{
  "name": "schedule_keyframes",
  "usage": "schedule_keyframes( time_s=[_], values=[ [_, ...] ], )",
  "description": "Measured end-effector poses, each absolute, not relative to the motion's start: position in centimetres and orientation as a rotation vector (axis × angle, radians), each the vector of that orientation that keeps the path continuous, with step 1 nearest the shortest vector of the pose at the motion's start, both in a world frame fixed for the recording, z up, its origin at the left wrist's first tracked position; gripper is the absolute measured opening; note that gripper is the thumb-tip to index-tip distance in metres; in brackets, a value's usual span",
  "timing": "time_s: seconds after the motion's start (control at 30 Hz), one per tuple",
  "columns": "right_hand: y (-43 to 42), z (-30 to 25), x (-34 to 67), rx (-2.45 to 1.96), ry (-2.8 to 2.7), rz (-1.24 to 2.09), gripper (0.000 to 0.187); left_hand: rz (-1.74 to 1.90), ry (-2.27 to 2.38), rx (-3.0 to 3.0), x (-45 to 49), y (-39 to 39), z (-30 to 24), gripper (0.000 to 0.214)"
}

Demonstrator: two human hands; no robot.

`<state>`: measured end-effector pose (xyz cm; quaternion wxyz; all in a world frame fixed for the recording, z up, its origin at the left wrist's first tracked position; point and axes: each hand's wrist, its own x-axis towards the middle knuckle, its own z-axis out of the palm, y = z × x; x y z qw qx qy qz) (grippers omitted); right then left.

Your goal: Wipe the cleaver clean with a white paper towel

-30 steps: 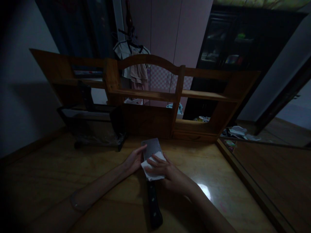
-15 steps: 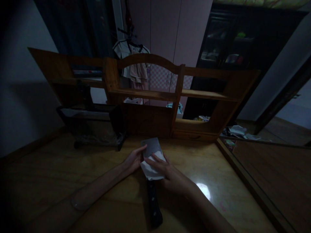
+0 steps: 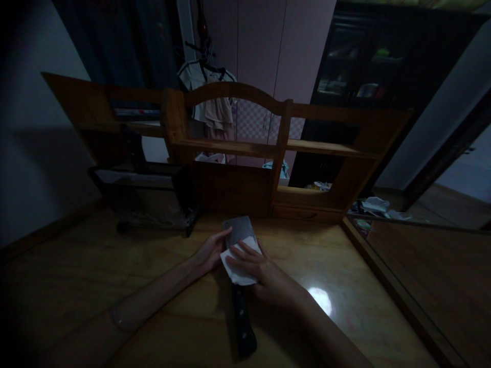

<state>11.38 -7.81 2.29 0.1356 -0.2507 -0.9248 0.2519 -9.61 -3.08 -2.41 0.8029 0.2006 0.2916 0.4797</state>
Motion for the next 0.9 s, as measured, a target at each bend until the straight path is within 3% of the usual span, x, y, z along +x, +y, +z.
schedule_keyframes(
  time_s=[0.13,0.53,0.73,0.9],
  values=[
    [-7.7,2.5,11.5,-0.695,-2.669,0.777,0.087,1.041,0.628,0.424,-9.6,-3.2,-2.2,0.024],
    [-7.2,3.3,12.2,-0.647,-2.663,0.818,0.058,0.988,0.596,0.388,-9.9,-2.6,-3.0,0.032],
    [-6.6,3.9,13.2,-0.681,-2.619,0.853,0.032,0.994,0.659,0.410,-9.9,-2.8,-2.6,0.032],
    [-6.0,3.7,14.4,-0.753,-2.561,0.779,0.035,0.991,0.698,0.410,-9.7,-3.0,-2.2,0.029]
  ],
)
